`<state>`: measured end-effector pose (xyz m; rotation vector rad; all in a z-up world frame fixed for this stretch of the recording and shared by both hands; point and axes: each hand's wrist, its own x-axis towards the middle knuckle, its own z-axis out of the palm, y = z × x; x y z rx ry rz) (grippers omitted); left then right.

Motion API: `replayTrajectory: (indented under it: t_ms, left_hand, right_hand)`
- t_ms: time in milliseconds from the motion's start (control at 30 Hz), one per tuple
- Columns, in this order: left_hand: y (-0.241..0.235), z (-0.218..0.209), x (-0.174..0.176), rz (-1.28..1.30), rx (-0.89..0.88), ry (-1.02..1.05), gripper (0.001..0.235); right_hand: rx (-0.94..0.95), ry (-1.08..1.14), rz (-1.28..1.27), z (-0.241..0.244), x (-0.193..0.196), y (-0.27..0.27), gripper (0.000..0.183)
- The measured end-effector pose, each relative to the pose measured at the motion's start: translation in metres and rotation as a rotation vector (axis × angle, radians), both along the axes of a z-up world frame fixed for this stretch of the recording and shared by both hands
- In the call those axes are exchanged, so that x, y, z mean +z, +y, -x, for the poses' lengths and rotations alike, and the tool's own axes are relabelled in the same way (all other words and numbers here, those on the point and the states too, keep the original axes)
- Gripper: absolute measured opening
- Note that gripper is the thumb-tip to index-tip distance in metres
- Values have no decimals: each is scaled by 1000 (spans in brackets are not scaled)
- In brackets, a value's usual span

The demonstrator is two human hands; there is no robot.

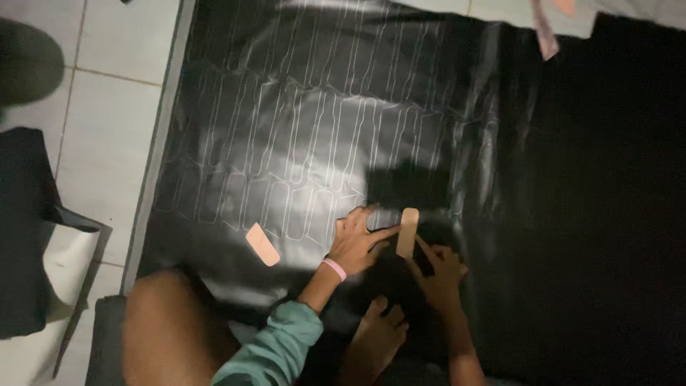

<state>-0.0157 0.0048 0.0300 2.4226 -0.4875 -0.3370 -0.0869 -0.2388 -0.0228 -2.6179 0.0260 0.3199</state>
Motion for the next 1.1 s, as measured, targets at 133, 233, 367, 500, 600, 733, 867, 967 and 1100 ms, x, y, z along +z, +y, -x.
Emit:
replayTrajectory:
  t_ms: [133,233,367,500,600,733,867,967,1100]
  left_hand:
    - [-1,-1,0,-14,17,-48,43]
    - [-2,0,-1,-17,18,-31,43]
    - [-2,-1,-2,-11,30,-30,43]
    - [-1,2,-2,-45,33,-103,42]
    - [-3,-1,-4,-63,11,-61,44]
    - [-2,3,-6,-70,15,-76,43]
    - [-2,2,-5,-74,3,-105,44]
    - [-4,1,-2,-82,15,-63,42]
    - [-10,3,4,-79,25,-56,46]
  right_hand:
    - [4,-5,46,3,-3,1,58]
    - [-6,-22,21,6,0,0,56]
    - [-14,-104,-24,0,4,1,52]
    - [36,-162,1,2,10,5,55]
    - [13,-124,-23,0,11,3,55]
    - [21,-190,25,3,7,6,54]
    - [15,-159,33,5,1,4,56]
    - [-5,-151,82,6,-2,4,56]
    - [-2,-134,70,5,-4,3,57]
